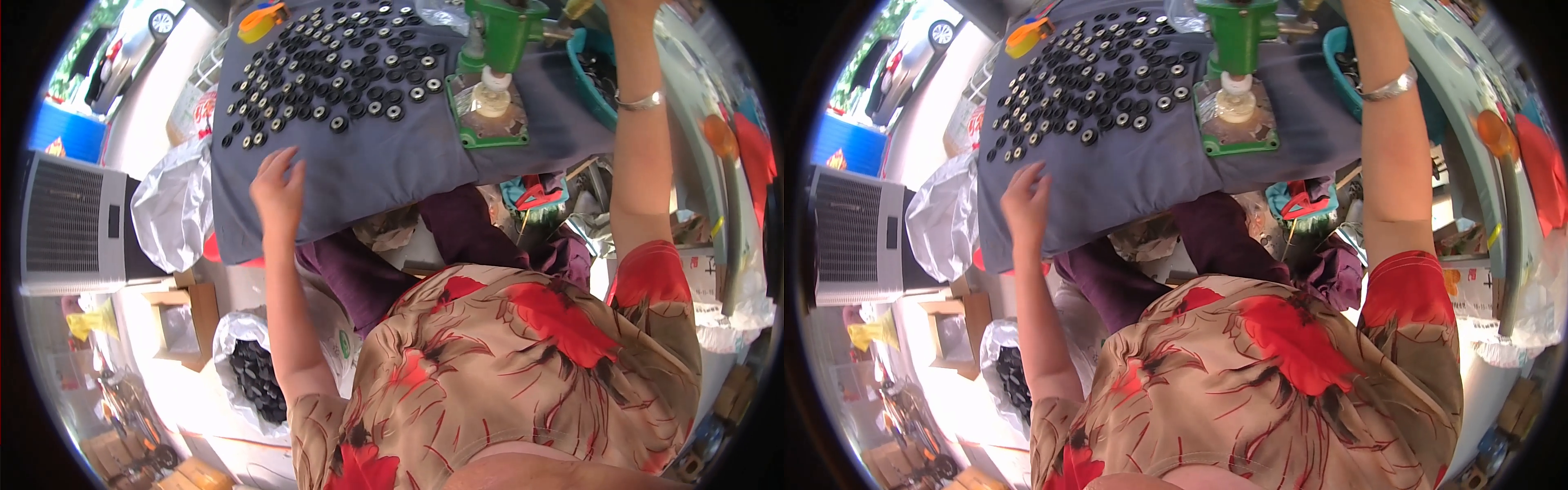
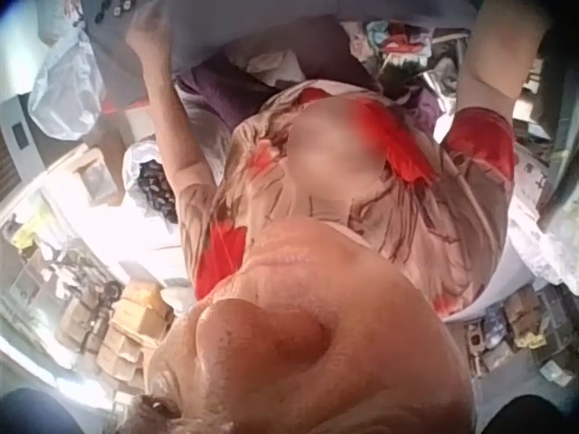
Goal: The person assembles small black and silver plastic components by hand, then presses them together using a manual press tool.
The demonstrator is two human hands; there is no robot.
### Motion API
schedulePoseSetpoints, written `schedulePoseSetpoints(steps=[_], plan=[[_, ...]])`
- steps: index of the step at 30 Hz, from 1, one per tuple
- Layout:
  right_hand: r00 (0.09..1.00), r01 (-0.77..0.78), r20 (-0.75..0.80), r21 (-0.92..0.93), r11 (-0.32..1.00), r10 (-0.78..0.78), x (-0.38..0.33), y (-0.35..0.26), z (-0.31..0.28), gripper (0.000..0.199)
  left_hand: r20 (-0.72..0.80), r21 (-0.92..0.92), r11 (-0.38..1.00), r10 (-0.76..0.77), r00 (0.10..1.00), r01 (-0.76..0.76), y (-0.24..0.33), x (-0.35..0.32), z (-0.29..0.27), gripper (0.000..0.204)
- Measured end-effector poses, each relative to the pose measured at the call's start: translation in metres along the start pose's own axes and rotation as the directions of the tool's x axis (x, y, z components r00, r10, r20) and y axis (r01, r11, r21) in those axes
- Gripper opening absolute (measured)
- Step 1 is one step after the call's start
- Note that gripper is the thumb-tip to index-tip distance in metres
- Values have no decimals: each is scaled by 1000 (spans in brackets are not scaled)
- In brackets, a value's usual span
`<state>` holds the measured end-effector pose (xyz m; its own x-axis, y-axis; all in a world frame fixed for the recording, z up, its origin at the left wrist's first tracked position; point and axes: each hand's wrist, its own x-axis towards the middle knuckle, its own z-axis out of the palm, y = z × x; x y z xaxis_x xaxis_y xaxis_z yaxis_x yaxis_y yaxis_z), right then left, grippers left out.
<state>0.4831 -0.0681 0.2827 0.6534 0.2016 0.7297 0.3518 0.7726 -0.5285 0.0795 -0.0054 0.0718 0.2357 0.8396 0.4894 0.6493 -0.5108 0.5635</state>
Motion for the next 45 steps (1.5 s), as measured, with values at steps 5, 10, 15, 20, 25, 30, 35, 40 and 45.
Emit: schedulePoseSetpoints(steps=[5,10,15,20,25,30,35,40,45], plan=[[980,192,73,-108,976,-185,19,14,-27,25,141,180,843,489,861,-508,30,60,102,29],[981,185,87,-153,971,-173,1,54,-13,13,265,538,739,309,914,-406,4,32,103,25],[972,224,84,-49,973,-219,8,14,-23,17,283,379,793,392,875,-478,34,15,106,13],[955,296,53,-72,952,-293,10,26,-20,13,299,302,824,396,868,-479,11,17,106,14],[959,281,51,-70,957,-278,7,25,-14,14,99,-88,952,303,948,-295,16,12,107,25],[973,226,73,-64,972,-221,9,18,-23,15,66,-19,918,397,915,-397,25,6,102,29],[962,268,69,-77,960,-263,8,21,-17,14,156,11,880,468,870,-476,8,-7,96,24],[982,182,65,-66,981,-177,-1,33,-6,11,95,235,754,610,786,-614,-15,-23,74,22],[889,456,135,-348,819,-437,15,28,-27,22,199,112,907,380,903,-407,36,-8,86,19]])
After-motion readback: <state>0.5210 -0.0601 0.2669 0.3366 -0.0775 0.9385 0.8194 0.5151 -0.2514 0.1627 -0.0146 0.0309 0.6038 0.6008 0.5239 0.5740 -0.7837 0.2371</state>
